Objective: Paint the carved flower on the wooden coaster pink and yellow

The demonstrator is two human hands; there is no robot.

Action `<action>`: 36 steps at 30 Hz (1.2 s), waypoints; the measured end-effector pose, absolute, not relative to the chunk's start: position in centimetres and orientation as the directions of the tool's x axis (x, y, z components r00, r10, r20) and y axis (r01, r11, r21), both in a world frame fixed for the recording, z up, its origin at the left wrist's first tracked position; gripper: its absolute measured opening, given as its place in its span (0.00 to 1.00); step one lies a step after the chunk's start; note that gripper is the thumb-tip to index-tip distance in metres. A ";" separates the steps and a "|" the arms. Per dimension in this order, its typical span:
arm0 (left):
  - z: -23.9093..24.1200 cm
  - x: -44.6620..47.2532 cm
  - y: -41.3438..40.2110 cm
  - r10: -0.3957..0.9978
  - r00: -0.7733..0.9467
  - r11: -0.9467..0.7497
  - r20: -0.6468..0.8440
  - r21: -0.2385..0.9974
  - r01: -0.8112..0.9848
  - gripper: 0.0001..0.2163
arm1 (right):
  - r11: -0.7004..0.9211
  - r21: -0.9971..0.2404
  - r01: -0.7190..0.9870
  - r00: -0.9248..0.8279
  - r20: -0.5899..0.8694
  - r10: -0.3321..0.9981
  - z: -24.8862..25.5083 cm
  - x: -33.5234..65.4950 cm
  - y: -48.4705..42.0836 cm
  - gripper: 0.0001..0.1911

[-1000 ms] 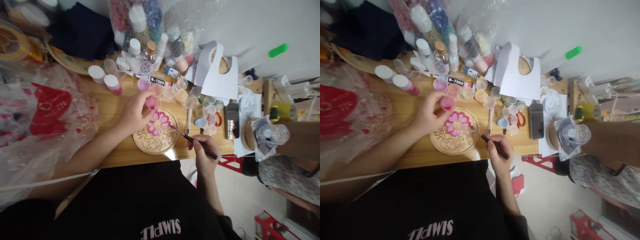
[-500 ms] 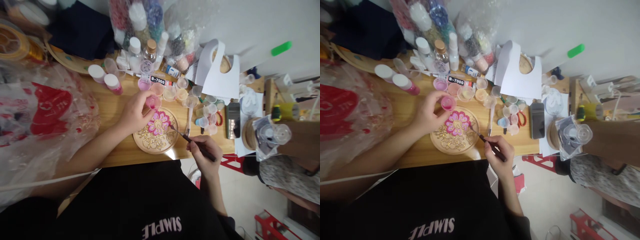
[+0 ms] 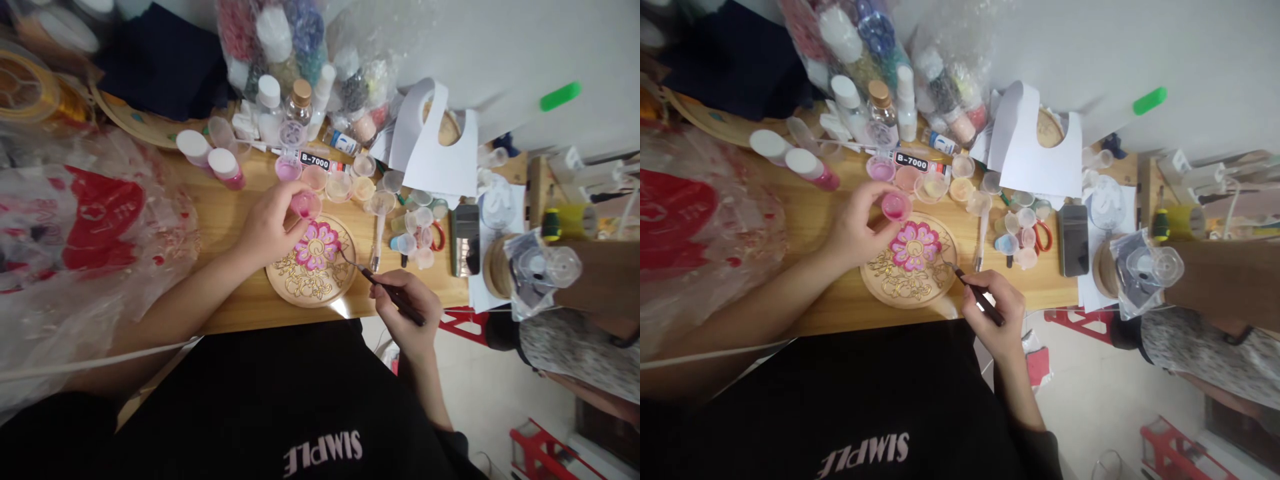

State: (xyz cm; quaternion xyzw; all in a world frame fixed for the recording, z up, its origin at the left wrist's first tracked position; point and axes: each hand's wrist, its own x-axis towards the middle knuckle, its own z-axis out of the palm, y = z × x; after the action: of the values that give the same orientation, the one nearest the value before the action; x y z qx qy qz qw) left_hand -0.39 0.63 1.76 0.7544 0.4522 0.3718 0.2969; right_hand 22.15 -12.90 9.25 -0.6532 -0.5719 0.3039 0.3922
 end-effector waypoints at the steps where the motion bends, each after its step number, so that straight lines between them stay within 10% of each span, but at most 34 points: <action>1: 1.7 -0.4 0.6 0.899 0.314 -0.424 0.304 0.784 0.454 0.17 | -0.035 -0.860 0.509 0.159 0.054 0.986 9.3 22.1 -12.9 0.06; 36: 1.1 -0.5 0.6 0.877 0.329 -0.475 0.352 0.743 0.472 0.18 | -0.085 -0.880 0.467 0.290 0.061 0.955 8.4 22.2 -13.3 0.02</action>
State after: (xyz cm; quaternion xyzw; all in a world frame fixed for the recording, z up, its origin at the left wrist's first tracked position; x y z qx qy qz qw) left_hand -0.46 0.62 1.14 0.7703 0.4377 0.3797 0.2664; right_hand 22.23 -13.26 8.37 -0.6794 -0.5231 0.2849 0.4286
